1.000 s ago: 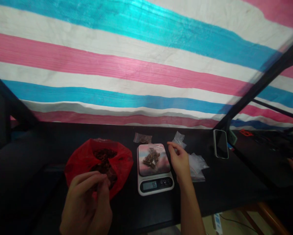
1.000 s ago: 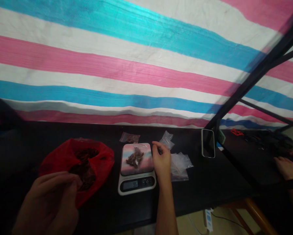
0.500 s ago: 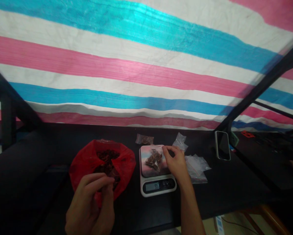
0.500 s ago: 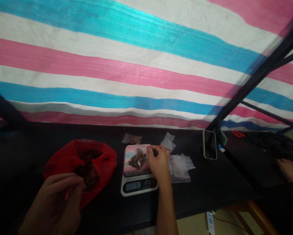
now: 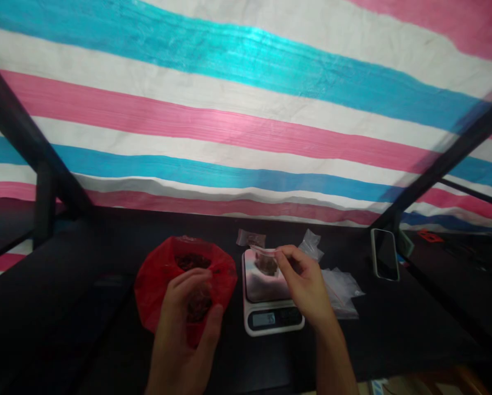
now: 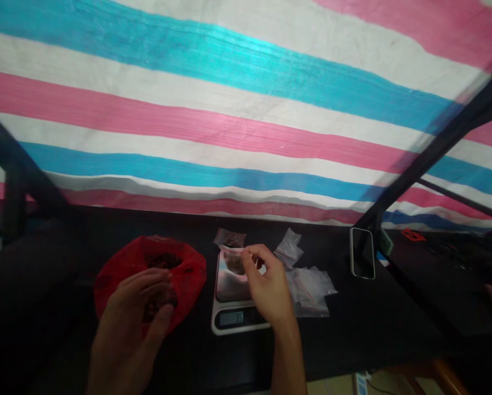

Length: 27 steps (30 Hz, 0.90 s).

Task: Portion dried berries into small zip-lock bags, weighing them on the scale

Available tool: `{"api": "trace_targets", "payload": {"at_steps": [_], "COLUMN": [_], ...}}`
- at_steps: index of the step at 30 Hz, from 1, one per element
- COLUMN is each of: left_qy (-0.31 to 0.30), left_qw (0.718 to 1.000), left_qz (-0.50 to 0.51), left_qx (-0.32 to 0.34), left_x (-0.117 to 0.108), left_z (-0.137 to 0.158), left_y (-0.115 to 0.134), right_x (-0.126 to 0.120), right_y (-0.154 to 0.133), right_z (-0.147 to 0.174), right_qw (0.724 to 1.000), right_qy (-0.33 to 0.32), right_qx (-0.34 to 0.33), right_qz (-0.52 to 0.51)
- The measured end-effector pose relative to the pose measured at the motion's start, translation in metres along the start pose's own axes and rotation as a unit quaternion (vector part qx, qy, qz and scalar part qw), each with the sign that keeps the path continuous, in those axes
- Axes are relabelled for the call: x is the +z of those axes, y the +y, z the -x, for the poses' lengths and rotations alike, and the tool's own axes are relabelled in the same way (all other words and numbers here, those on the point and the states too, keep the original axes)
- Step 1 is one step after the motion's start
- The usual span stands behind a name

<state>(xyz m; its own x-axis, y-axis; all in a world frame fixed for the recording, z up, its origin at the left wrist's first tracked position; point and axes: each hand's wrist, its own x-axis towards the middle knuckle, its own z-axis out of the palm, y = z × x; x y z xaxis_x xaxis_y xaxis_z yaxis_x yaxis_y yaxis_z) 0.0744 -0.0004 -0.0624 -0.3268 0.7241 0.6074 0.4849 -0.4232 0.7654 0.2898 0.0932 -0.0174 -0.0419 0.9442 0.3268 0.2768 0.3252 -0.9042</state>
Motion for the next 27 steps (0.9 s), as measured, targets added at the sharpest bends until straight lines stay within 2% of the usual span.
{"api": "trace_targets", "payload": {"at_steps": [3,6,9,12,14,16,18,20,23,27], "left_qy": [-0.087,-0.161,-0.17,-0.182,-0.156,-0.084,-0.022,0.013,0.035,0.033], "left_qw": [0.987,0.946,0.906,0.901,0.922,0.948,0.961,0.968,0.973,0.972], "left_qz": [0.103,0.23,0.303,0.272,0.208,0.142,0.091,0.051,0.009,-0.009], "left_qx": [-0.086,-0.165,-0.24,-0.283,-0.286,-0.272,-0.259,-0.245,-0.227,-0.233], "left_x": [-0.001,-0.002,-0.006,-0.015,-0.023,-0.031,-0.037,-0.041,-0.045,-0.047], "left_z": [0.003,0.004,0.0,-0.01,-0.017,-0.024,-0.029,-0.031,-0.031,-0.028], "left_y": [-0.001,0.002,0.006,0.005,0.0,-0.007,-0.014,-0.018,-0.018,-0.018], "right_x": [0.012,0.032,0.053,0.067,0.074,0.082,0.092,0.101,0.11,0.115], "right_y": [-0.039,-0.059,-0.06,-0.055,-0.053,-0.053,-0.052,-0.052,-0.05,-0.046], "right_z": [0.012,0.021,0.024,0.024,0.025,0.027,0.03,0.033,0.037,0.038], "right_qw": [0.993,0.984,0.981,0.986,0.988,0.987,0.977,0.955,0.927,0.906], "right_qy": [-0.087,-0.134,-0.149,-0.128,-0.128,-0.158,-0.196,-0.217,-0.21,-0.204], "right_qx": [-0.038,-0.047,-0.034,-0.036,-0.033,-0.026,-0.029,-0.04,-0.035,-0.022], "right_qz": [-0.07,-0.104,-0.116,-0.103,-0.08,-0.024,0.079,0.198,0.309,0.371]}}
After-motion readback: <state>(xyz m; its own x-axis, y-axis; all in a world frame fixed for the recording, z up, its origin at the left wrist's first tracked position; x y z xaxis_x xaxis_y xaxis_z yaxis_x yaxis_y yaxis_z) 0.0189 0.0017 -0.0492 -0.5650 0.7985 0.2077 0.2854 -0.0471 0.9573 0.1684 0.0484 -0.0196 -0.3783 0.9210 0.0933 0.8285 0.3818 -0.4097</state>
